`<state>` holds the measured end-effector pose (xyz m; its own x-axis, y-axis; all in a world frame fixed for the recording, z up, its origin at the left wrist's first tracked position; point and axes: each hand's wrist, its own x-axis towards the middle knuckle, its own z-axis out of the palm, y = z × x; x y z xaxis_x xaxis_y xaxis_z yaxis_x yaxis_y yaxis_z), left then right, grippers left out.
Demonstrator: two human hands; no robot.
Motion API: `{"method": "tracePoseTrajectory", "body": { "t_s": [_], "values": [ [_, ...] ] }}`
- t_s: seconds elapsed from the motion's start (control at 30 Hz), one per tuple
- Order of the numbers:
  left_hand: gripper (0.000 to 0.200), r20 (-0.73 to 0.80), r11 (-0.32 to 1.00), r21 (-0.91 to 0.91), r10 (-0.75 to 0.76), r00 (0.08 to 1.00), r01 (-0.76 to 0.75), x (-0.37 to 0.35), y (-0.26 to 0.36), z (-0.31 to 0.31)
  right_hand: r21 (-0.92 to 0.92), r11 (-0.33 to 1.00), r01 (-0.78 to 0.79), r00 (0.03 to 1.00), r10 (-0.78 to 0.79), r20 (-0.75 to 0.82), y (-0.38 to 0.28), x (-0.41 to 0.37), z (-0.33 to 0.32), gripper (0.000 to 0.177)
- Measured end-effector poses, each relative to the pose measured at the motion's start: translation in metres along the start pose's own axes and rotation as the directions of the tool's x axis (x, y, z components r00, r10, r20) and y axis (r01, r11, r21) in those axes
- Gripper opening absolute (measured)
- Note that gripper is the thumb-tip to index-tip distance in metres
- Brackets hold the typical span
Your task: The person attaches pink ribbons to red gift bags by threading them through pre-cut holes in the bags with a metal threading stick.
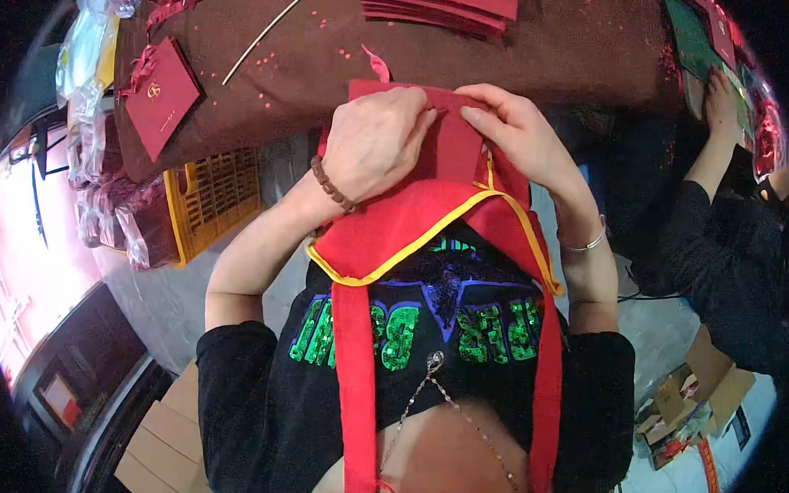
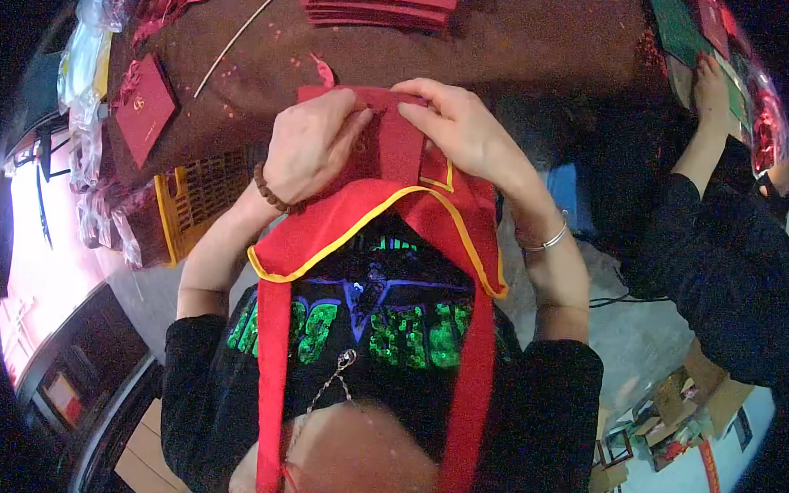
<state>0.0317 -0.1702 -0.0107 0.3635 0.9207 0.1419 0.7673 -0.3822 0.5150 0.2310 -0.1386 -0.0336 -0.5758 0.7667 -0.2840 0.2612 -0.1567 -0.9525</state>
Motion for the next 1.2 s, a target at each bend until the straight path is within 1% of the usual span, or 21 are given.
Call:
{"method": "tracePoseTrajectory", "body": {
  "t_s": [0.03, 0.07, 0.1, 0.17, 0.2, 0.27, 0.3, 0.37, 0.4, 0.43, 0.47, 0.5, 0.53, 0.57, 0.63, 0.67, 0.7, 0.77, 0.9, 0.97, 1.2],
  "values": [
    [0.014, 0.0, 1.0, 0.0, 0.0, 1.0, 0.0, 0.0, 0.001, 0.001, -0.004, 0.999, -0.051, 0.999, 0.051, 0.006, -0.001, -0.001, 0.0, 0.026],
    [0.014, -0.038, 1.0, -0.004, -0.002, 0.999, 0.002, 0.001, -0.002, 0.004, -0.009, 0.995, -0.096, 0.995, 0.096, 0.014, 0.001, 0.003, -0.001, 0.026],
    [0.015, -0.072, 1.0, -0.011, -0.003, 0.997, 0.002, 0.002, -0.001, 0.005, -0.009, 0.996, -0.094, 0.995, 0.094, 0.013, 0.002, 0.003, 0.0, 0.026],
    [0.015, -0.103, 1.0, -0.008, 0.018, 0.994, -0.018, 0.002, -0.001, 0.008, 0.051, 0.999, 0.015, 1.0, -0.015, 0.003, 0.007, 0.003, 0.001, 0.026],
    [0.014, -0.133, 0.999, -0.005, 0.036, 0.991, -0.036, 0.003, -0.002, 0.01, 0.05, 0.999, 0.015, 1.0, -0.015, 0.002, 0.006, 0.003, 0.0, 0.026],
    [0.013, -0.141, 0.998, -0.006, 0.057, 0.988, -0.059, 0.003, -0.001, 0.014, -0.003, 0.998, -0.069, 0.998, 0.069, 0.01, 0.003, 0.003, -0.001, 0.026],
    [0.012, -0.148, 0.997, -0.009, 0.081, 0.986, -0.083, 0.004, 0.001, 0.015, -0.004, 0.998, -0.068, 0.998, 0.068, 0.009, 0.003, 0.002, -0.001, 0.026],
    [0.011, -0.132, 0.998, 0.001, 0.07, 0.989, -0.07, 0.004, 0.001, 0.014, -0.029, 0.999, 0.041, 0.999, -0.042, -0.034, 0.002, 0.0, 0.0, 0.027],
    [0.011, -0.113, 0.998, 0.014, 0.058, 0.992, -0.057, 0.004, 0.001, 0.014, -0.031, 0.999, 0.042, 0.999, -0.043, -0.034, 0.001, -0.002, 0.001, 0.027],
    [0.011, -0.115, 0.998, 0.014, 0.057, 0.992, -0.056, 0.004, 0.0, 0.014, -0.056, 0.998, -0.021, 0.999, 0.018, -0.047, -0.003, -0.004, 0.002, 0.027],
    [0.011, -0.142, 0.995, 0.03, 0.095, 0.985, -0.092, 0.004, -0.001, 0.016, -0.081, 0.993, -0.083, 0.995, 0.078, -0.061, -0.007, -0.005, 0.002, 0.027],
    [0.011, -0.168, 0.991, 0.047, 0.134, 0.977, -0.128, 0.004, -0.002, 0.016, -0.081, 0.993, -0.082, 0.995, 0.077, -0.059, -0.012, -0.007, 0.004, 0.027],
    [0.011, -0.171, 0.991, 0.047, 0.132, 0.976, -0.126, 0.005, 0.001, 0.016, -0.132, 0.99, -0.042, 0.996, 0.031, -0.085, -0.017, -0.009, 0.005, 0.027],
    [0.011, -0.185, 0.984, 0.108, 0.163, 0.969, -0.145, 0.005, 0.004, 0.016, -0.181, 0.983, -0.003, 0.994, -0.017, -0.108, -0.021, -0.009, 0.006, 0.027],
    [0.014, -0.19, 0.963, 0.203, 0.214, 0.958, -0.175, 0.006, 0.007, 0.015, -0.214, 0.977, -0.017, 0.994, -0.008, -0.111, -0.024, -0.011, 0.007, 0.027],
    [0.014, -0.192, 0.964, 0.202, 0.213, 0.958, -0.173, 0.005, 0.006, 0.015, -0.247, 0.968, -0.031, 0.993, 0.002, -0.118, -0.025, -0.011, 0.007, 0.027],
    [0.014, -0.203, 0.962, 0.204, 0.222, 0.954, -0.181, 0.003, 0.005, 0.015, -0.249, 0.968, -0.031, 0.993, 0.002, -0.118, -0.023, -0.011, 0.008, 0.027],
    [0.014, -0.217, 0.961, 0.208, 0.229, 0.949, -0.185, 0.001, 0.004, 0.016, -0.088, 0.993, 0.075, 0.985, -0.087, -0.149, -0.016, -0.01, 0.01, 0.027],
    [0.014, -0.219, 0.97, 0.173, 0.206, 0.954, -0.169, -0.001, 0.004, 0.017, -0.077, 0.996, 0.051, 0.983, -0.064, -0.174, -0.015, -0.01, 0.012, 0.027],
    [0.014, -0.233, 0.971, 0.164, 0.21, 0.95, -0.174, 0.0, 0.004, 0.018, -0.121, 0.993, 0.003, 0.984, -0.024, -0.174, -0.02, -0.011, 0.009, 0.025],
    [0.015, -0.253, 0.965, 0.186, 0.228, 0.94, -0.184, 0.005, 0.008, 0.02, -0.175, 0.984, 0.041, 0.981, -0.072, -0.178, -0.02, -0.01, 0.01, 0.023]
  ]
}}
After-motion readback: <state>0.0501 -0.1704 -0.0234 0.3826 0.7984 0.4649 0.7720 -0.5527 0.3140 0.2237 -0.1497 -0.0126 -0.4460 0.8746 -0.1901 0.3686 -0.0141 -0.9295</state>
